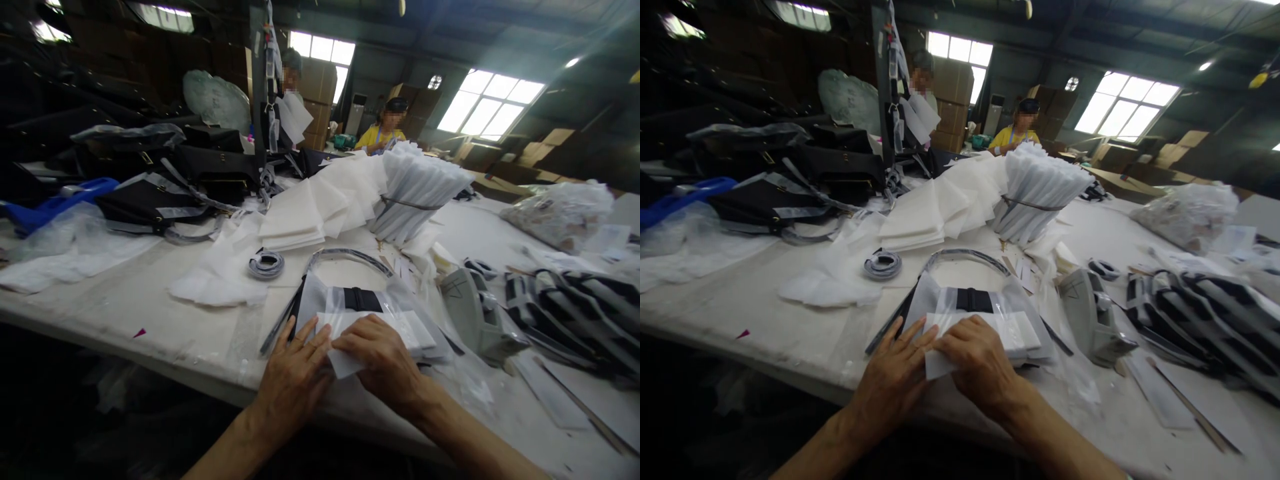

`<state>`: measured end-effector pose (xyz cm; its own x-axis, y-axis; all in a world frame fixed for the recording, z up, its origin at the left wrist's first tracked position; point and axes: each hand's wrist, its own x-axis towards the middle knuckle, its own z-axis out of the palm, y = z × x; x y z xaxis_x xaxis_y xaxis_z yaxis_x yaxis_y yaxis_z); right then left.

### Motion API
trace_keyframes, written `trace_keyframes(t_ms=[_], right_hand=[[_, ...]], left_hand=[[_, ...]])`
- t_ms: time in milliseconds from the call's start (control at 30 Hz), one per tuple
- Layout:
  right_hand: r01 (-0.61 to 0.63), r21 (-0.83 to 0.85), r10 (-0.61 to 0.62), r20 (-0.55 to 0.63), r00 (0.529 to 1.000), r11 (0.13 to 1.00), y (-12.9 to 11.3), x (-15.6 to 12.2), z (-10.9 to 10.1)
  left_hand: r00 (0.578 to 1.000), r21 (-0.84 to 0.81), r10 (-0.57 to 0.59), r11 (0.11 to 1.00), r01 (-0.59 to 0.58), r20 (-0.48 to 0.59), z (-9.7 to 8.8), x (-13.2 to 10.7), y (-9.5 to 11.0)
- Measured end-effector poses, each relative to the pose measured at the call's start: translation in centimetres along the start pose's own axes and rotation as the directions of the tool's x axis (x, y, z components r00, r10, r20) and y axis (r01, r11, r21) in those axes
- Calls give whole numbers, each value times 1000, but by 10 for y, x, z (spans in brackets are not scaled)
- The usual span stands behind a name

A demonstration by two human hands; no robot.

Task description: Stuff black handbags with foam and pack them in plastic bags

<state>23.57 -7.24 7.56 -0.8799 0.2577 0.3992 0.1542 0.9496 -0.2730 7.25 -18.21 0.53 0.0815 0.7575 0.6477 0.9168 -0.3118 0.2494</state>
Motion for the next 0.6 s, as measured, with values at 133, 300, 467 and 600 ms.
trace_keyframes(t_ms=[133,300,467,600], right_hand=[[-123,27,118,140,983,992,23,17,4],[-310,164,289,139,947,936,41,27,13],[-407,199,380,162,911,892,51,33,17],[-500,233,471,171,866,834,57,32,23]], left_hand=[[983,-106,-171,981,163,-71,7,7,6],[939,-122,-271,961,250,-213,22,20,10],[927,-87,-310,950,299,-211,24,27,12],[921,-74,-335,942,326,-201,25,28,10]])
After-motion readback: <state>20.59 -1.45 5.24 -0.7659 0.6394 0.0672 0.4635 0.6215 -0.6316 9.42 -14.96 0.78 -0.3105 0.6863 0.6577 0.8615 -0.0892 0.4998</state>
